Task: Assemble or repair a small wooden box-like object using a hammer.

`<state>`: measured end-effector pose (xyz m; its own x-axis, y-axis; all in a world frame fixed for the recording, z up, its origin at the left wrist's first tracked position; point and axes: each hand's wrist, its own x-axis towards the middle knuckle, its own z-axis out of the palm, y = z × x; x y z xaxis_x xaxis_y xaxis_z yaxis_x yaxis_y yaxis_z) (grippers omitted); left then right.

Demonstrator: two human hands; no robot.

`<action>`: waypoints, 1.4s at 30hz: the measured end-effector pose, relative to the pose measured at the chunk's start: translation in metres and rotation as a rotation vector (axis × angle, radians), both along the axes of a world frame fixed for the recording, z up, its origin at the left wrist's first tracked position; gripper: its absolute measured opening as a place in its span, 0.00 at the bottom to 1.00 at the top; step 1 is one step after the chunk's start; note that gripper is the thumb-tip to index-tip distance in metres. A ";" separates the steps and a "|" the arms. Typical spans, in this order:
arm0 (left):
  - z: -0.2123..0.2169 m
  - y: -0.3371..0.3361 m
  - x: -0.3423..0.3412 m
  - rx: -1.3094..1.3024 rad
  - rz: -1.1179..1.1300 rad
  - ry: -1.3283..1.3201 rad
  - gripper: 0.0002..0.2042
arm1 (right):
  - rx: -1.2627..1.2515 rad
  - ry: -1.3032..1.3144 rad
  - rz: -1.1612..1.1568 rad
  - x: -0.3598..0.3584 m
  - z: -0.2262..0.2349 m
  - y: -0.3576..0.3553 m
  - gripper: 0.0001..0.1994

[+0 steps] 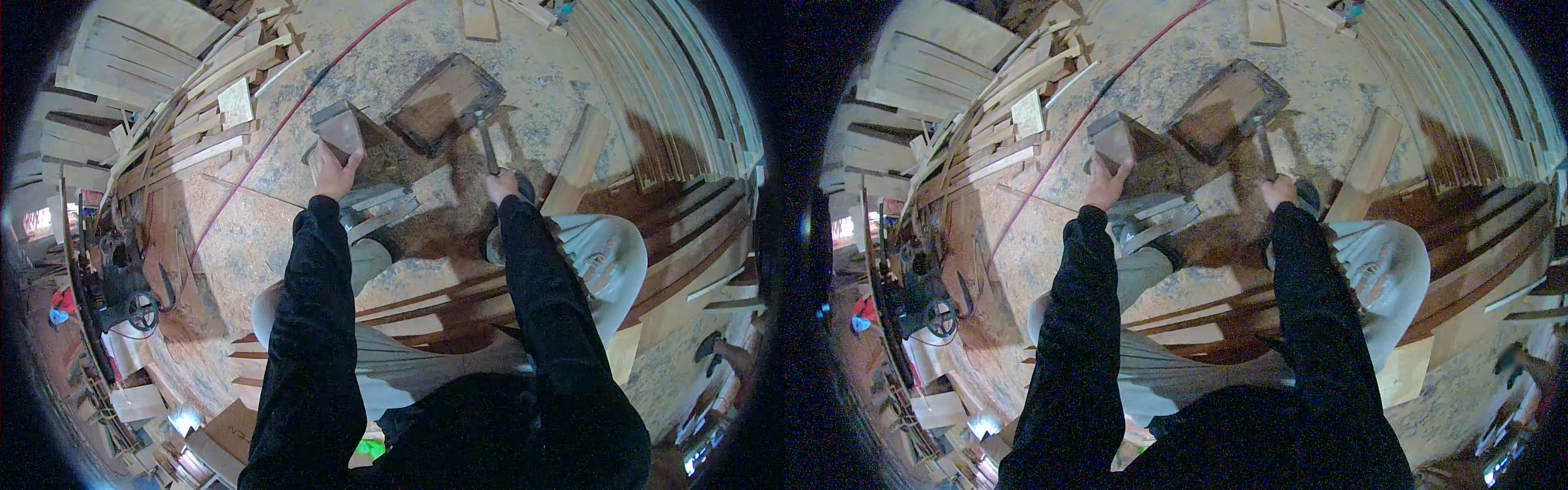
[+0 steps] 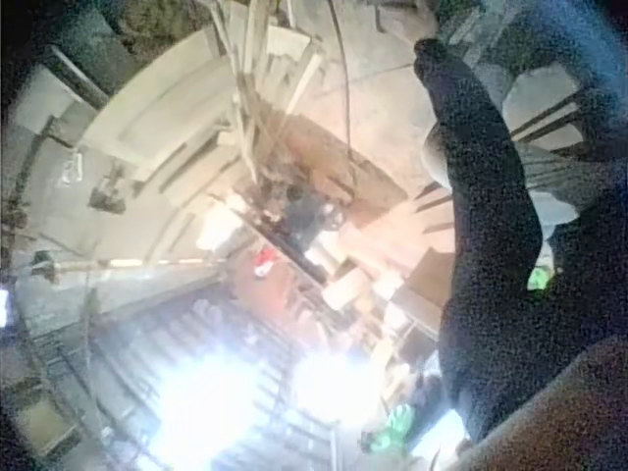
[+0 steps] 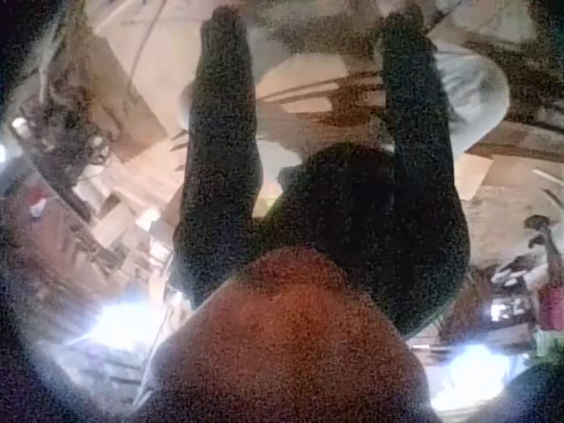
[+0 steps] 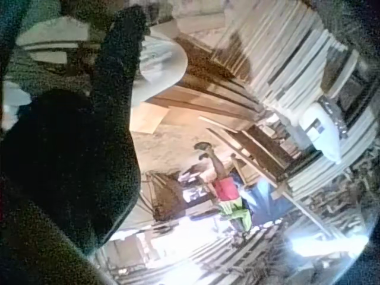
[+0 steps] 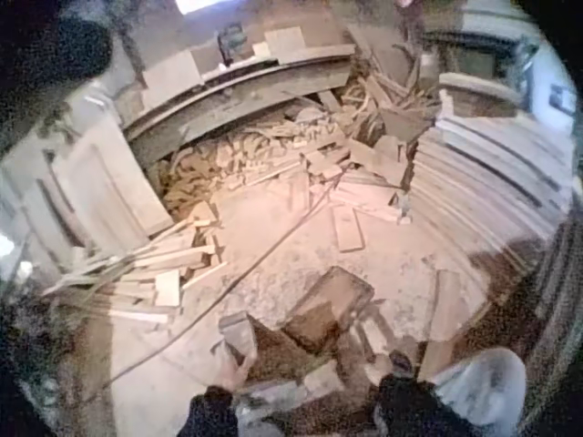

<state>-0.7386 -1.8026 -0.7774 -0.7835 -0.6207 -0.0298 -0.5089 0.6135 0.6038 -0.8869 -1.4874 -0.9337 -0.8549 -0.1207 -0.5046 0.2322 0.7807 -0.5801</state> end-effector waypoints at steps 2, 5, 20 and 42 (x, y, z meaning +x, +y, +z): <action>0.001 0.005 -0.001 0.037 0.061 -0.051 0.52 | 0.141 0.073 -0.114 0.000 0.015 0.005 0.22; 0.031 0.036 -0.006 -0.059 0.160 -0.176 0.54 | 0.260 -0.010 -0.057 -0.006 0.045 0.016 0.19; 0.031 0.041 -0.008 -0.187 0.238 -0.159 0.51 | 0.335 -0.140 0.079 0.002 -0.018 0.032 0.41; 0.035 0.034 -0.002 -0.191 0.276 -0.211 0.52 | 0.239 -0.197 -0.006 0.011 -0.030 0.022 0.40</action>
<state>-0.7405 -1.7683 -0.7424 -0.5757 -0.8169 -0.0356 -0.7710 0.5279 0.3563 -0.8761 -1.4650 -0.9640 -0.7382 0.0261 -0.6741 0.3271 0.8878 -0.3238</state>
